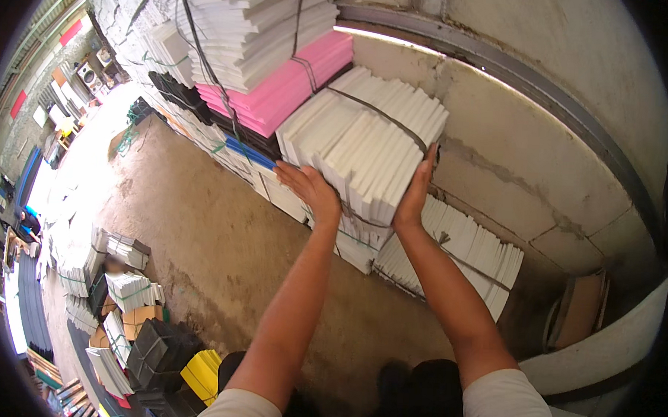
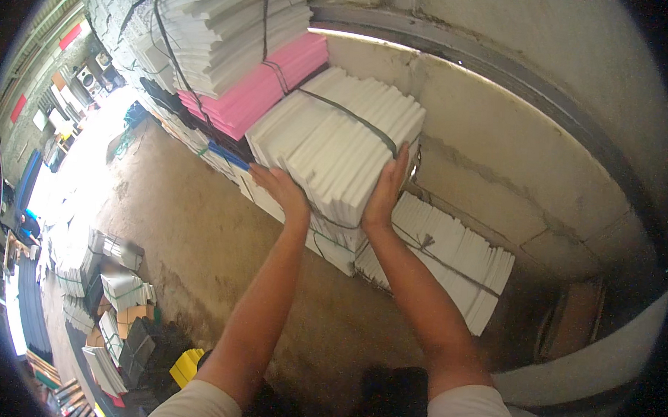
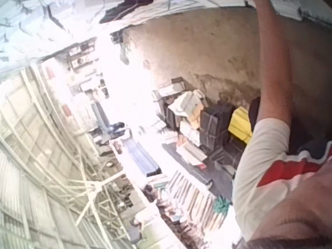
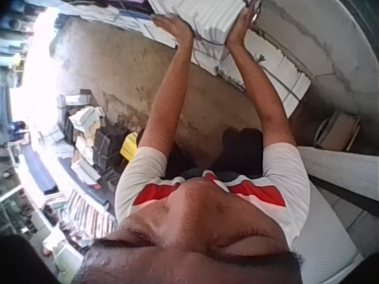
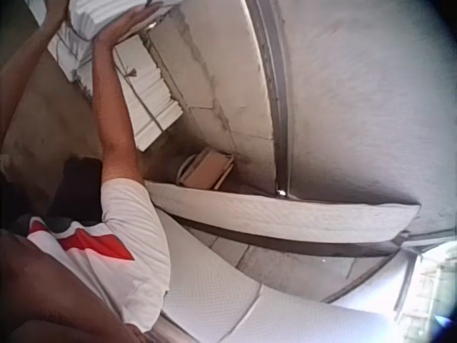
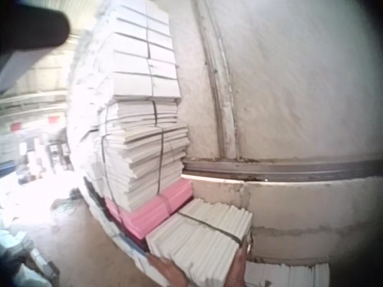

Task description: The person picks up and stacks various flat materials, including white foam sheets, colored foam boards, and a rolled foam mat, in a cluttered storage area. They move items from the floor to higher stacks and rearrange bundles of foam sheets.

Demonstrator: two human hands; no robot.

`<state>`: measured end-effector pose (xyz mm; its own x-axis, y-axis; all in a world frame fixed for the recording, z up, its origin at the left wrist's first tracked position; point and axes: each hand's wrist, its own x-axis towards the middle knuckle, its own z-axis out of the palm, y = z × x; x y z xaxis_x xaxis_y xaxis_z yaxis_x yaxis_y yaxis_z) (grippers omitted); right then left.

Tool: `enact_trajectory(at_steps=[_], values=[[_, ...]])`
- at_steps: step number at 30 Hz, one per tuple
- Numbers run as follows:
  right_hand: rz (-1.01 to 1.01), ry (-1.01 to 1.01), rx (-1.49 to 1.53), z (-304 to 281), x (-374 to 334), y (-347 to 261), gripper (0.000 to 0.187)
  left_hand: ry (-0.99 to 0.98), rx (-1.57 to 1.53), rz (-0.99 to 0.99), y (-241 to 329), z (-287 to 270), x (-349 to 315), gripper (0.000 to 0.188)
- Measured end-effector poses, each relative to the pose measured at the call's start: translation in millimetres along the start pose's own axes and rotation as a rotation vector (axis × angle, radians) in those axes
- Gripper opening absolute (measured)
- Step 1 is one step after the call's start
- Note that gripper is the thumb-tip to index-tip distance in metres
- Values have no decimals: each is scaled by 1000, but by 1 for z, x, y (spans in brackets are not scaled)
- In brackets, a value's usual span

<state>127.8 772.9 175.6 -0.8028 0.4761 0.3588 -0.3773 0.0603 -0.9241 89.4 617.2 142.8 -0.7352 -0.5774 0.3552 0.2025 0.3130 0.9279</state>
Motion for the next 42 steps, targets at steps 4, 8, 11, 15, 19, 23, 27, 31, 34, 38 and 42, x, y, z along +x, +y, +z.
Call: enact_trajectory(at_steps=[4,8,11,15,19,23,27,31,34,38,42], values=[[-41,-24,70,-6,2,15,81,-116,-120,28,-1,-9,-27,74],[-44,62,116,-26,1,32,84,-126,-36,40,5,-8,-52,77],[-43,54,152,-17,4,34,86,-127,-72,38,-3,-4,-49,78],[23,-54,73,-5,-3,26,88,-173,-9,-1,6,-9,-48,77],[-25,-71,-37,-30,-9,45,86,-244,148,-108,18,-26,-57,76],[-74,9,-27,-24,-24,37,81,-186,97,-172,3,-19,-44,77],[-116,-98,-106,-15,-23,49,77,-184,181,-131,-28,-10,-38,75],[-149,-151,-222,-41,-18,44,80,-250,156,-133,-14,-27,-45,73],[-233,-124,-222,-45,-24,31,83,-275,77,-35,-38,-41,-36,71],[-616,-81,-212,-42,-48,0,82,-384,87,36,-61,-78,-21,72],[-1131,-390,-427,-16,-87,-31,68,-527,2,-35,-48,-108,-2,77]])
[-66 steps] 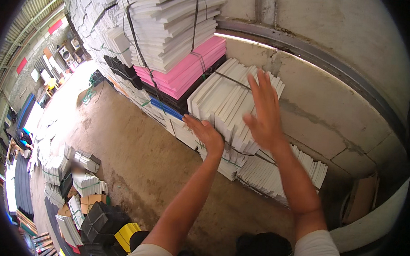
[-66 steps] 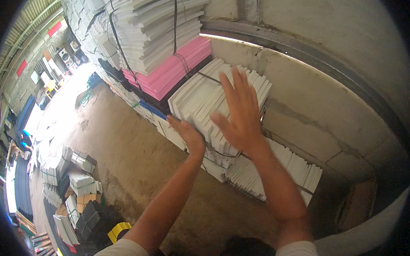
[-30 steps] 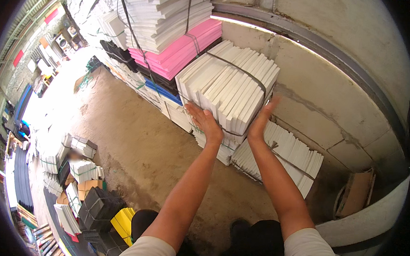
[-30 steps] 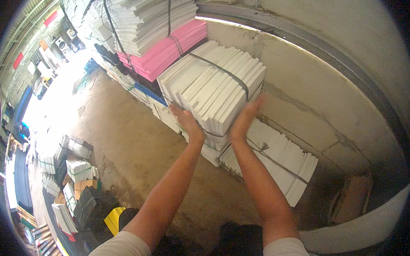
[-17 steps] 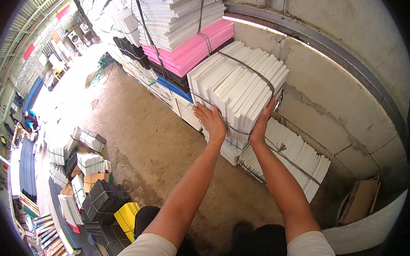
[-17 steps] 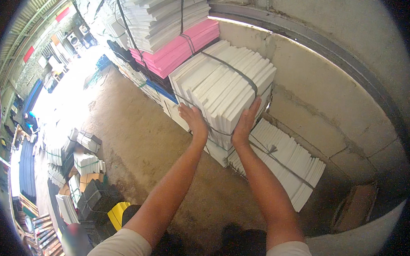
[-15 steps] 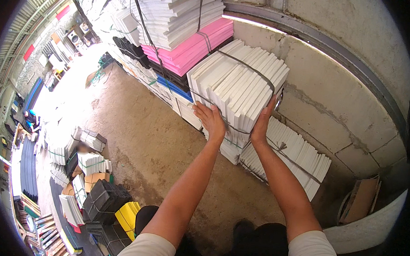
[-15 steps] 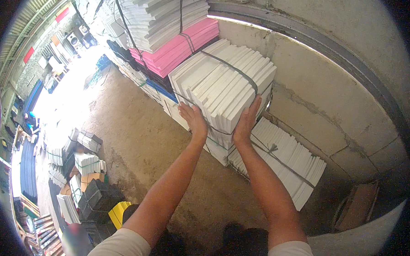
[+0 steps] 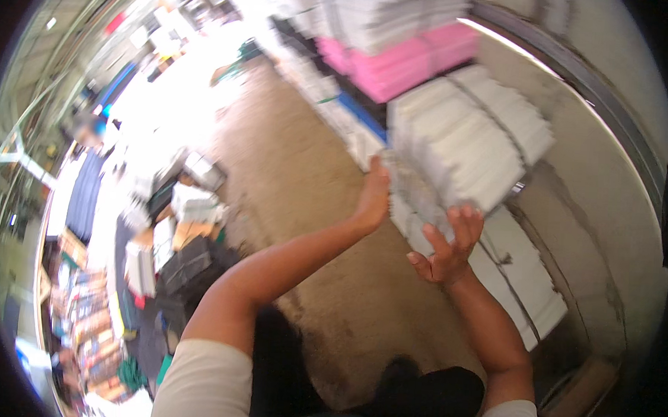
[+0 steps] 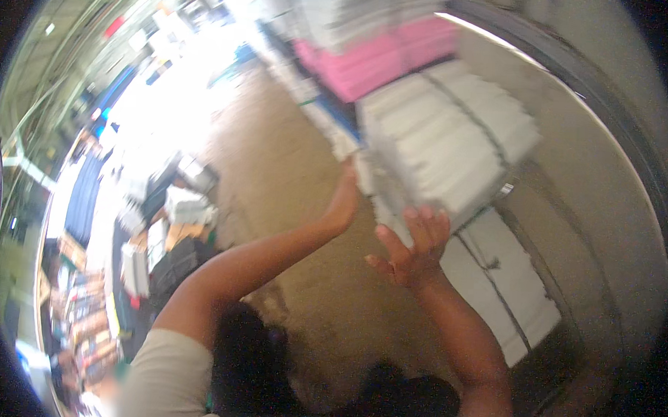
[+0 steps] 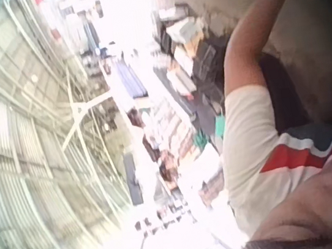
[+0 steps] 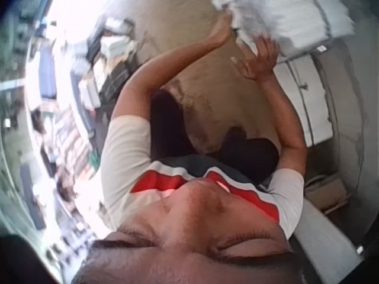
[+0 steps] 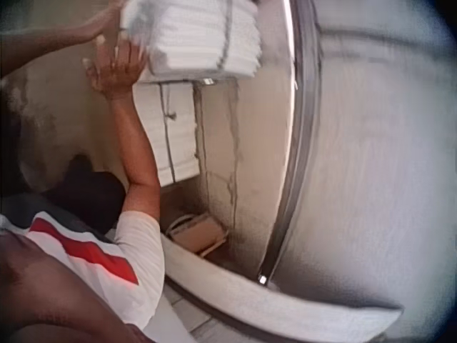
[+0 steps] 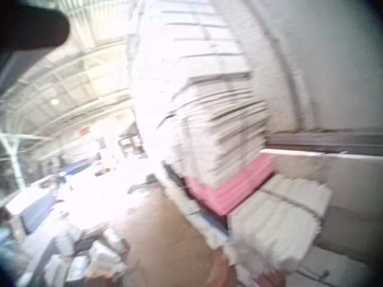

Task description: The person picks up and stacks various flat materials, including white foam sheets, colored foam boards, and a rolled foam mat, in a cluttered storage area. They move items from the floor to higher stacks and rearrange bundles of foam sheets.

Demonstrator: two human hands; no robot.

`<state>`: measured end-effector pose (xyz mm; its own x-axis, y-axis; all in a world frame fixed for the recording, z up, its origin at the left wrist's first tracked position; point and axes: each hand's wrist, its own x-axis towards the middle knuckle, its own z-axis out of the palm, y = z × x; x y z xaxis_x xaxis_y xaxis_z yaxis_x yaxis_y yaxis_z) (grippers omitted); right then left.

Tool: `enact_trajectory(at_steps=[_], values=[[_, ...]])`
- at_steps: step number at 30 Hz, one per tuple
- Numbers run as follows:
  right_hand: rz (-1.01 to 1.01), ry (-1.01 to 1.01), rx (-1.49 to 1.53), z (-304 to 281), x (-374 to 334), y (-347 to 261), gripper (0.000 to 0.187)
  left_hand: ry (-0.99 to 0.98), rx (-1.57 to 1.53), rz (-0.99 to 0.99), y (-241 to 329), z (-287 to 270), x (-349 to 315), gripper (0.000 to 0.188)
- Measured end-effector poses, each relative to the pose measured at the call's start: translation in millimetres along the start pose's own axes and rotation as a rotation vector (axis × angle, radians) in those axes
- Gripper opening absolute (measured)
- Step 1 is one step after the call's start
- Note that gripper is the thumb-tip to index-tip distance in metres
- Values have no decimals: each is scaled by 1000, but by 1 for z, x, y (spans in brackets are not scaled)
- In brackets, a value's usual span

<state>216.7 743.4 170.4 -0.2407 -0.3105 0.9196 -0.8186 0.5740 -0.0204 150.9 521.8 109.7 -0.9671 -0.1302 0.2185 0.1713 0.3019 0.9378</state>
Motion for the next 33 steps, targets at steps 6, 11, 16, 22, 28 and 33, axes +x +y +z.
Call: enact_trajectory(at_steps=[6,11,16,22,28,33], values=[[62,-572,338,103,36,-88,60,-36,272,134,-53,-98,-41,82],[23,-800,443,190,27,-157,71,192,102,-312,-105,-210,-87,91],[-41,-1043,406,285,43,-235,71,329,623,-282,-134,-377,-153,93],[-141,-1154,497,402,89,-348,67,520,1039,-579,-145,-556,-249,86],[-218,-1169,652,484,145,-449,68,474,1119,-940,-176,-612,-322,77],[-256,-1175,655,539,166,-491,69,487,1025,-920,-151,-612,-308,68]])
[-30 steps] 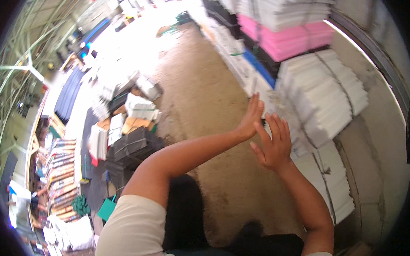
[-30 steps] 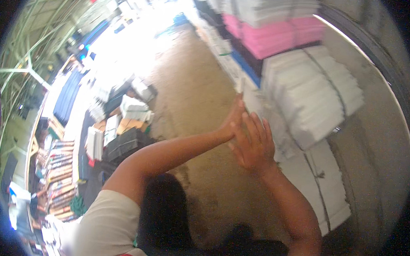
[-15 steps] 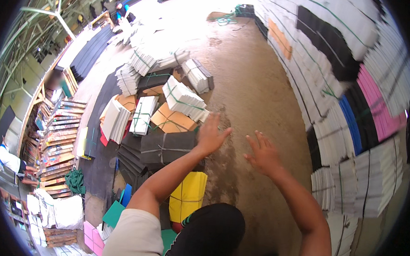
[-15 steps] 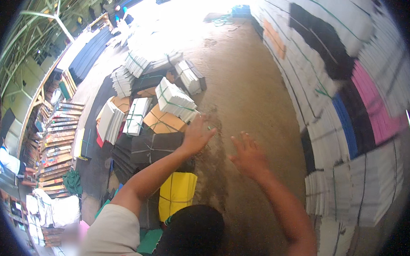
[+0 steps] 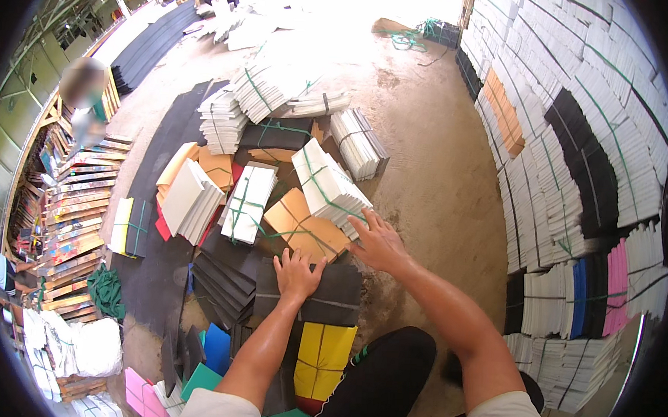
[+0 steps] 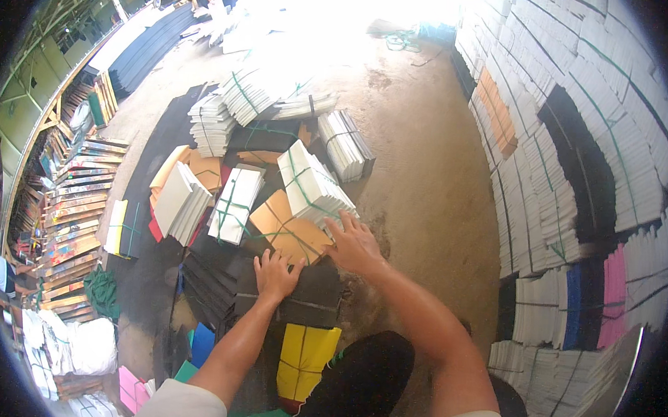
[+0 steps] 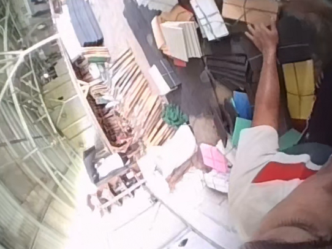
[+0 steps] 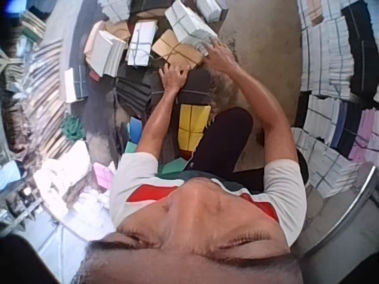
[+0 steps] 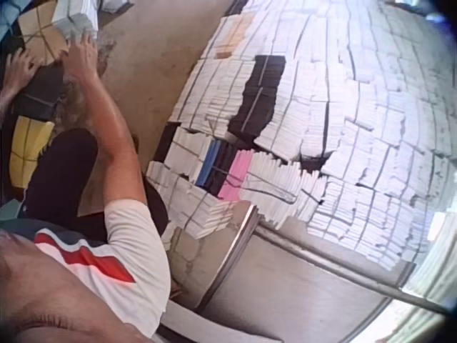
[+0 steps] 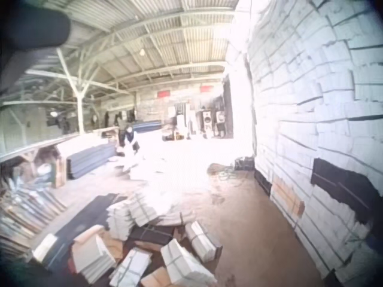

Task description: The person picks up and stacks various flat materials, including white foam sheets, colored foam boards, and a rolled foam mat, in a cluttered storage area. They move items from the floor to higher stacks and rearrange bundles of foam sheets.

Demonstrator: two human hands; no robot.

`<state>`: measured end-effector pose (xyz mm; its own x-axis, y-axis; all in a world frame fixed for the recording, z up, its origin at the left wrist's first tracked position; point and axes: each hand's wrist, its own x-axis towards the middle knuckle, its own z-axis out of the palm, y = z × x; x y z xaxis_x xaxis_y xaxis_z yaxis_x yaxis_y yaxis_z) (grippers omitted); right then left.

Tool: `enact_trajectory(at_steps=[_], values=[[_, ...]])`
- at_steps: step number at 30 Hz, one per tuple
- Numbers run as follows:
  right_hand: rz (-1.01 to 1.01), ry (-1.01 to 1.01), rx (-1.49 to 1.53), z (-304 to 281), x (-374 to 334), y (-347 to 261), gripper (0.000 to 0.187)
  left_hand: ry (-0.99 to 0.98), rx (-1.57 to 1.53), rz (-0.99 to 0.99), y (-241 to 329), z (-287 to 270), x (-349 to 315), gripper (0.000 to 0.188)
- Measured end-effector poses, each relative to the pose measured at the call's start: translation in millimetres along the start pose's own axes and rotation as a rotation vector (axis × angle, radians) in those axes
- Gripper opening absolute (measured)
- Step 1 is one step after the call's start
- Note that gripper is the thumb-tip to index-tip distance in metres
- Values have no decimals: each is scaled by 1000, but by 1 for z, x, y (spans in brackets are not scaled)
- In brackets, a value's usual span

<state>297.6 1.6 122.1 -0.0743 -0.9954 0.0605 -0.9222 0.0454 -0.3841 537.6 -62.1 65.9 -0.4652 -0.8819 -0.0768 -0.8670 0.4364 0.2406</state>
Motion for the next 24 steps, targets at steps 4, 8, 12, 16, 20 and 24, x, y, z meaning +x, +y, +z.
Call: enact_trajectory(at_steps=[4,8,12,16,20,24], values=[[53,-28,30,11,47,16,71,103,-51,34,-5,7,-2,56],[52,-99,91,27,99,27,70,221,-105,77,-9,8,0,40],[-42,-163,74,46,153,25,70,195,-197,68,-11,0,-2,28],[-71,-141,56,69,201,27,74,206,-176,67,-10,1,3,24],[33,-208,47,92,223,30,77,210,-167,58,-9,6,2,21],[52,-281,14,107,226,24,84,197,-173,43,-5,7,1,19]])
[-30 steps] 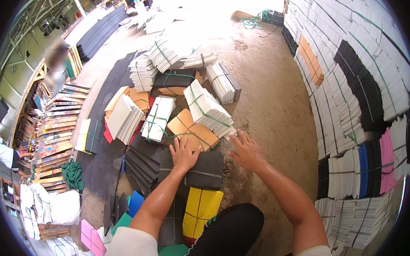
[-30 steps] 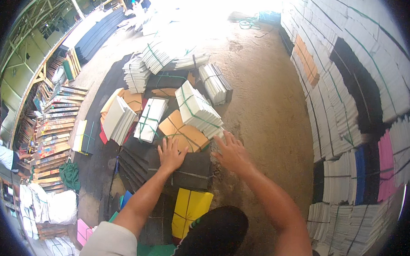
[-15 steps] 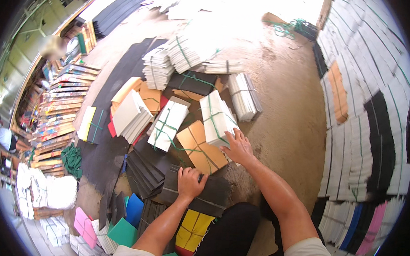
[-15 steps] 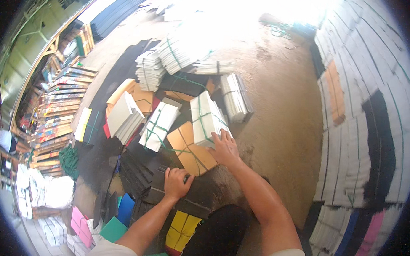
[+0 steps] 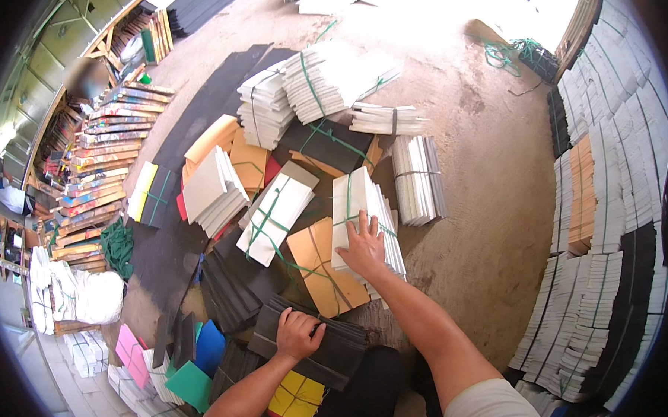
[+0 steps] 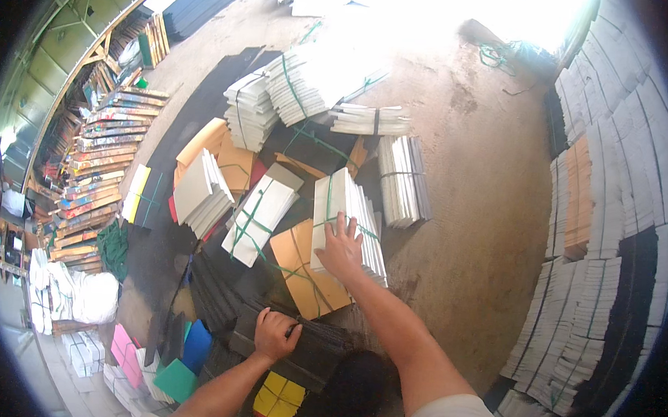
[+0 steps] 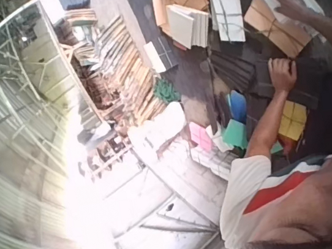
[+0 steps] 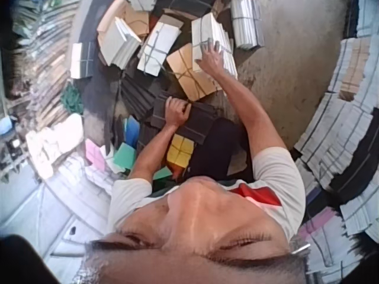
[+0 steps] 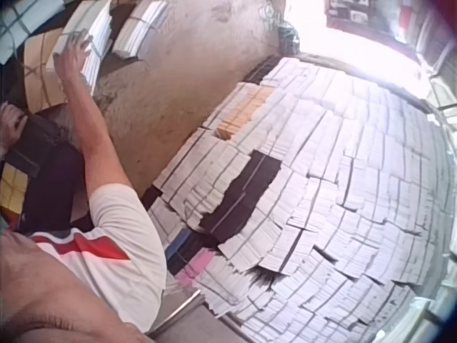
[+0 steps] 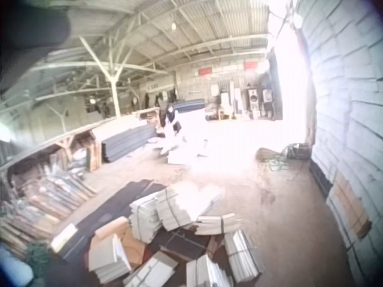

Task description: The person picks up and stacks various flat materials, including white foam sheets, colored foam boards, and a rolled foam mat, in a cluttered storage area. They move items from the floor to higher stacks and rearrange bundles of foam sheets.

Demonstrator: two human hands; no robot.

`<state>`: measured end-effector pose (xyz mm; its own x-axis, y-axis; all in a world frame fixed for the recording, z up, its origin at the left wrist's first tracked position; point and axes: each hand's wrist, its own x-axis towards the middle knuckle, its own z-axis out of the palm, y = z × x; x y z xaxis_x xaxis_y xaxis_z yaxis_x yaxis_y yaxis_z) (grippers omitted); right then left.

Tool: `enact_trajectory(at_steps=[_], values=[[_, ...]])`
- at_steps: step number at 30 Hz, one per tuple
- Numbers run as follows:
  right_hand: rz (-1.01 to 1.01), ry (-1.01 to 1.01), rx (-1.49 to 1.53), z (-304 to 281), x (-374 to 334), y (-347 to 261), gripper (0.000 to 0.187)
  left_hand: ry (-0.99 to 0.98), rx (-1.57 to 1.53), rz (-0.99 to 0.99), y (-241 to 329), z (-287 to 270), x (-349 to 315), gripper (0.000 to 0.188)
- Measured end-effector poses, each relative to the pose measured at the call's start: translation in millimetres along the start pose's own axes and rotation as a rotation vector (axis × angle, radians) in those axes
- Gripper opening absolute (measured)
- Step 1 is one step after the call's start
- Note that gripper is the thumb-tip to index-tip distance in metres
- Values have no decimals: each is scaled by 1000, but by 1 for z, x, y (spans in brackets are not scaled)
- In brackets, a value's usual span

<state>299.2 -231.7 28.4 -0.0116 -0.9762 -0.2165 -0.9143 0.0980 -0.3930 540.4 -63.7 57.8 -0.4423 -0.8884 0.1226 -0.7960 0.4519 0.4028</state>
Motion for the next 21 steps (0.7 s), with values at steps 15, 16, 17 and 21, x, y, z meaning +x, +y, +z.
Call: enact_trajectory(at_steps=[15,16,17,21], values=[[451,28,268,-18,-45,30,137,-46,-166,0,-19,-3,3,20],[487,50,283,-19,-52,40,134,-41,-195,-8,-20,0,3,20],[522,72,302,-23,-59,47,132,-39,-220,-16,-20,0,4,20],[599,118,249,-41,-84,55,95,-54,-262,-39,-19,-4,2,20]])
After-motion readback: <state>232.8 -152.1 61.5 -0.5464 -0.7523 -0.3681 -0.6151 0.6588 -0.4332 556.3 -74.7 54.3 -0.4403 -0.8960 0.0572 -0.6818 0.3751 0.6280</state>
